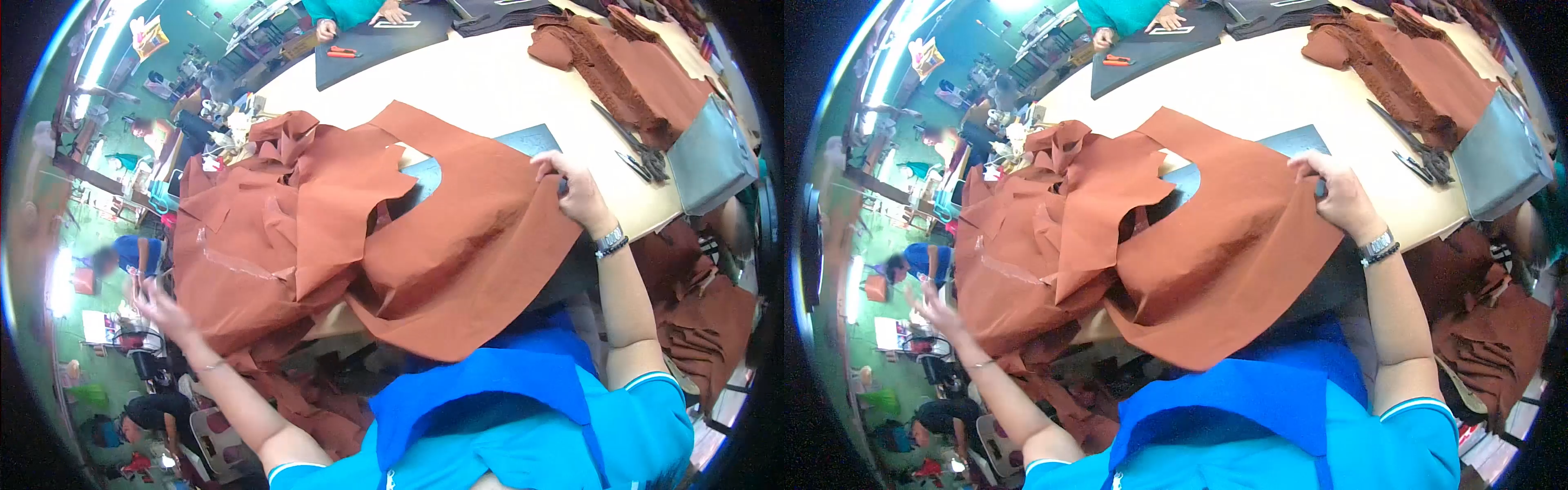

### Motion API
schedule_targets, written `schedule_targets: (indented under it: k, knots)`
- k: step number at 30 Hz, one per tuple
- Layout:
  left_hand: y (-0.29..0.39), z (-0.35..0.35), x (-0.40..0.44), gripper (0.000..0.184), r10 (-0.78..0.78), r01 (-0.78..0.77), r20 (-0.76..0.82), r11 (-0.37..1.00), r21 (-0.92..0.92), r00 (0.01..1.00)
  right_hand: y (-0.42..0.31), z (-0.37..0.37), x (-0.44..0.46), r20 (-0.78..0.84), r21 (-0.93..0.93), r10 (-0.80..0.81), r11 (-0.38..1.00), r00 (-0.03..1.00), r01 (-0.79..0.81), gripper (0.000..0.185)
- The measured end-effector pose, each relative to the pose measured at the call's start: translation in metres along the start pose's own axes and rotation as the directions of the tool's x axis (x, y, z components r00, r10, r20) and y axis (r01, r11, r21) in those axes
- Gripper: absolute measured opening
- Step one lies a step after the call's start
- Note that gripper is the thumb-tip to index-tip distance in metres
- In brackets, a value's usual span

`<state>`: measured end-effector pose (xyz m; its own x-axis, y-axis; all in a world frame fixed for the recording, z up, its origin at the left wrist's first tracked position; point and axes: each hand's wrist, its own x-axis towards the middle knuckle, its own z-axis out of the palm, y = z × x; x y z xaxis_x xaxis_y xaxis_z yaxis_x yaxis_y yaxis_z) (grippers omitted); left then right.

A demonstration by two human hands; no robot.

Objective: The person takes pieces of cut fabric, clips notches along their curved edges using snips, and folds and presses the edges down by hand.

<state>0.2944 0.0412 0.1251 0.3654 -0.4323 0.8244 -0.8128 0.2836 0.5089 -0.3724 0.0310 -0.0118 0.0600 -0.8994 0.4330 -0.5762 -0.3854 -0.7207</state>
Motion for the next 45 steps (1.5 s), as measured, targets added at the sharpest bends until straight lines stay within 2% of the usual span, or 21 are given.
schedule_targets:
  k: [1,2,3,6,10,11,13,15,16,18,20,21,23,24,26,30,33,37,38,42,45]
  knots:
    - [0.055,0.026,-0.027,0.049,0.329,-0.385,0.254,0.898,0.212,0.909,0.008,0.001,-0.005,0.015,-0.071,-0.053,0.996,0.998,0.054,0.033]
    - [0.077,0.050,-0.060,0.059,0.234,-0.256,0.452,0.967,-0.014,0.861,0.014,0.002,-0.008,0.036,-0.141,-0.110,0.984,0.993,0.114,0.035]
    - [0.123,0.078,-0.093,0.075,0.393,-0.526,0.588,0.848,0.067,0.707,0.016,0.004,-0.010,0.049,-0.109,-0.057,0.992,0.997,0.062,0.034]
    - [0.177,0.124,-0.161,0.076,0.095,-0.463,0.815,0.857,0.225,0.571,0.027,0.011,-0.014,0.069,-0.133,-0.081,0.987,0.994,0.089,0.035]
    - [0.128,0.169,-0.160,0.024,0.045,-0.355,0.905,0.927,0.120,0.424,0.027,0.014,-0.015,0.061,-0.149,-0.057,0.987,0.997,0.065,0.035]
    - [0.127,0.170,-0.151,0.018,-0.159,-0.076,0.880,0.974,0.215,0.448,0.030,0.015,-0.015,0.056,-0.137,-0.056,0.989,0.997,0.063,0.036]
    - [0.067,0.173,-0.125,0.021,-0.008,0.035,0.699,0.999,-0.024,0.715,0.030,0.014,-0.014,0.050,-0.141,-0.061,0.988,0.997,0.068,0.036]
    - [0.027,0.145,-0.066,0.031,-0.419,0.319,0.409,0.902,0.293,0.811,0.030,0.014,-0.016,0.053,-0.145,-0.049,0.988,0.997,0.056,0.036]
    - [-0.055,0.125,-0.048,0.044,-0.489,0.524,0.254,0.847,-0.089,0.834,0.030,0.014,-0.016,0.056,-0.151,-0.041,0.987,0.998,0.049,0.036]
    - [-0.053,0.085,-0.016,0.042,-0.452,0.451,-0.038,0.892,-0.014,0.891,0.029,0.014,-0.014,0.057,-0.147,-0.049,0.987,0.997,0.056,0.037]
    - [0.009,0.076,-0.046,0.039,-0.108,0.103,0.053,0.990,0.100,0.993,0.028,0.015,-0.016,0.042,-0.136,-0.070,0.988,0.997,0.075,0.037]
    - [0.055,0.076,-0.076,0.038,0.082,-0.104,0.263,0.992,0.069,0.961,0.030,0.016,-0.017,0.045,-0.128,-0.066,0.989,0.997,0.071,0.037]
    - [0.131,0.068,-0.146,0.036,0.375,-0.409,0.698,0.904,-0.128,0.610,0.030,0.013,-0.015,0.069,-0.128,-0.076,0.988,0.995,0.084,0.036]
    - [0.151,0.065,-0.178,0.035,0.444,-0.503,0.811,0.835,-0.221,0.381,0.030,0.012,-0.014,0.053,-0.094,-0.080,0.992,0.995,0.085,0.034]
    - [0.160,0.065,-0.225,0.033,0.490,-0.515,0.850,0.788,-0.336,0.195,0.030,0.010,-0.014,0.019,-0.023,-0.089,0.996,0.996,0.089,0.031]
    - [0.156,0.061,-0.225,0.009,0.573,-0.268,0.703,0.819,-0.507,0.421,0.000,-0.019,-0.010,-0.159,0.197,-0.167,0.960,0.973,0.197,0.019]
    - [0.162,0.040,-0.185,0.009,0.560,-0.134,0.602,0.785,-0.604,0.570,-0.028,-0.065,0.004,-0.336,0.084,-0.489,0.836,0.805,0.543,0.033]
    - [0.185,0.046,-0.133,0.020,0.098,0.282,0.517,0.745,-0.604,0.850,-0.034,-0.105,0.035,-0.622,0.330,-0.177,0.824,0.762,0.461,0.034]
    - [0.193,0.058,-0.118,0.023,-0.054,0.384,0.490,0.698,-0.605,0.870,-0.023,-0.116,0.055,-0.559,0.188,-0.307,0.858,0.770,0.479,0.037]
    - [0.166,0.173,-0.072,0.040,0.077,0.306,0.681,0.853,-0.424,0.728,-0.006,-0.108,0.146,-0.347,-0.283,-0.295,0.938,0.890,0.200,0.033]
    - [0.139,0.236,-0.112,0.059,-0.084,0.291,0.633,0.929,-0.230,0.770,0.015,-0.077,0.137,-0.276,-0.222,-0.017,0.974,0.961,-0.046,0.042]
